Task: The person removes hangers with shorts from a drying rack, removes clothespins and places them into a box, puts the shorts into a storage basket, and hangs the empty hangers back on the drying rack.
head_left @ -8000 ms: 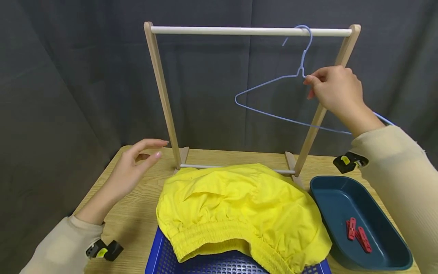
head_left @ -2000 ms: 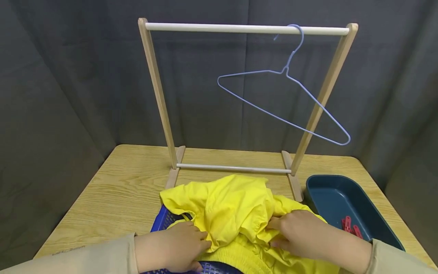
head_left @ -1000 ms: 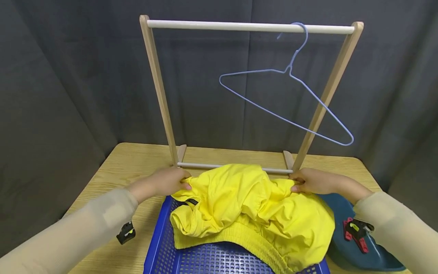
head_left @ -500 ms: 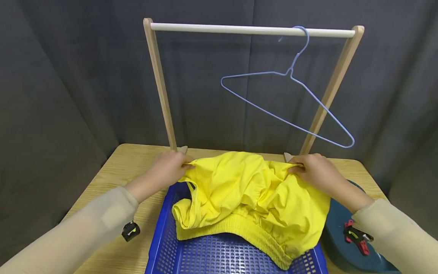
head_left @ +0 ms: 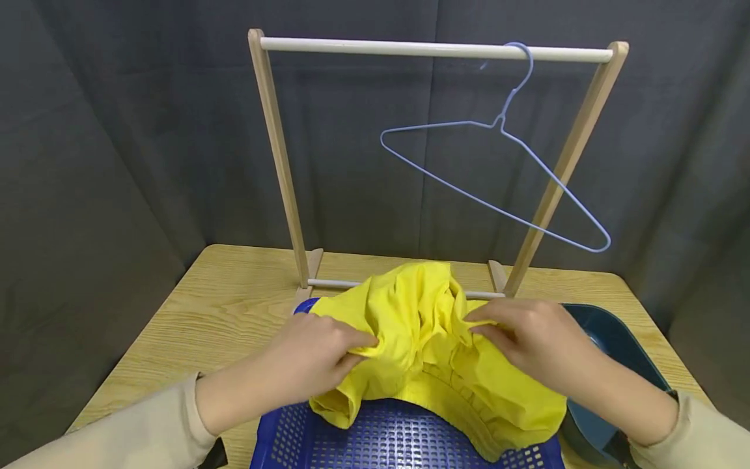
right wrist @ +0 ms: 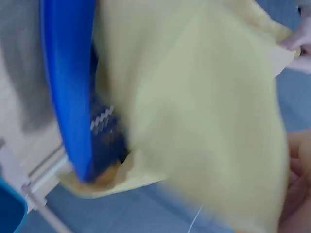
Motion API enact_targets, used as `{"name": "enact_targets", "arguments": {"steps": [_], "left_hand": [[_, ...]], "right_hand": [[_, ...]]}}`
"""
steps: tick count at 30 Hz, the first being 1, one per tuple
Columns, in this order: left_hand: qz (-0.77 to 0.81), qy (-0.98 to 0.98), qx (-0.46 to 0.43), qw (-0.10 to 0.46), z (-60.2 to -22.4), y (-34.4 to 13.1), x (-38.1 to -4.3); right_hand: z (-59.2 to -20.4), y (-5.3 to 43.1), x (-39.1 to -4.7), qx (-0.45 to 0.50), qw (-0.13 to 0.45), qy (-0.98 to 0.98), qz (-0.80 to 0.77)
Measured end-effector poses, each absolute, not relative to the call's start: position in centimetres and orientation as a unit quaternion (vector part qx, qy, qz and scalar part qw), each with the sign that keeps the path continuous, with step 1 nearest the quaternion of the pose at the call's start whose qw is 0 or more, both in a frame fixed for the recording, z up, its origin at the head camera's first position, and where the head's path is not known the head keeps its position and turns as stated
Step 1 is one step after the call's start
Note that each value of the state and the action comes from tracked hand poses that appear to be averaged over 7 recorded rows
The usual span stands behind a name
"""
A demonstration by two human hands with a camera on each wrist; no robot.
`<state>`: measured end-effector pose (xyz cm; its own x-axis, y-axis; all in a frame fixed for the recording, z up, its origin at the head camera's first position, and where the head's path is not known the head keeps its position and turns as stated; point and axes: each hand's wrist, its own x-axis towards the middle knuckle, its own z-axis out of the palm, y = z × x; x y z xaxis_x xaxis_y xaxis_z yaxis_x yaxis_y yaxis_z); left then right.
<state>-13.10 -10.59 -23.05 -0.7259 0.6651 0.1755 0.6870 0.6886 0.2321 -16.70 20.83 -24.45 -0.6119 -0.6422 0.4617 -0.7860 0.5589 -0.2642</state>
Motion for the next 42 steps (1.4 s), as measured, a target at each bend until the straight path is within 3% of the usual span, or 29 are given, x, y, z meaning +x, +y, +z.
{"name": "enact_targets", "arguments": {"steps": [8,16,21,24,35,42], "left_hand": [[-0.133,-0.883,-0.443,-0.078,-25.7,-9.0,-10.1],[-0.137,-0.830,-0.505,-0.194,-29.6,-9.1,-9.5],[-0.136,-0.815,-0.512,-0.234,-29.8,-9.1,-9.6],[-0.117,-0.816,-0.513,-0.237,-29.6,-9.0,-9.6],[-0.085,-0.817,-0.554,-0.132,-25.7,-7.7,-9.5],[-0.118,-0.847,-0.513,-0.073,-22.8,-9.0,-9.4]], "right_hand": [[-26.9,19.1,-12.8,0.528,0.062,-0.815,0.232],[-30.8,18.3,-11.1,0.593,-0.091,-0.771,0.214],[-32.7,18.4,-10.6,0.609,-0.133,-0.761,0.182],[-32.9,18.4,-10.7,0.602,-0.156,-0.762,0.181],[-30.7,19.1,-11.1,0.577,-0.191,-0.748,0.268],[-27.6,21.3,-11.6,0.515,-0.199,-0.791,0.264]]}}
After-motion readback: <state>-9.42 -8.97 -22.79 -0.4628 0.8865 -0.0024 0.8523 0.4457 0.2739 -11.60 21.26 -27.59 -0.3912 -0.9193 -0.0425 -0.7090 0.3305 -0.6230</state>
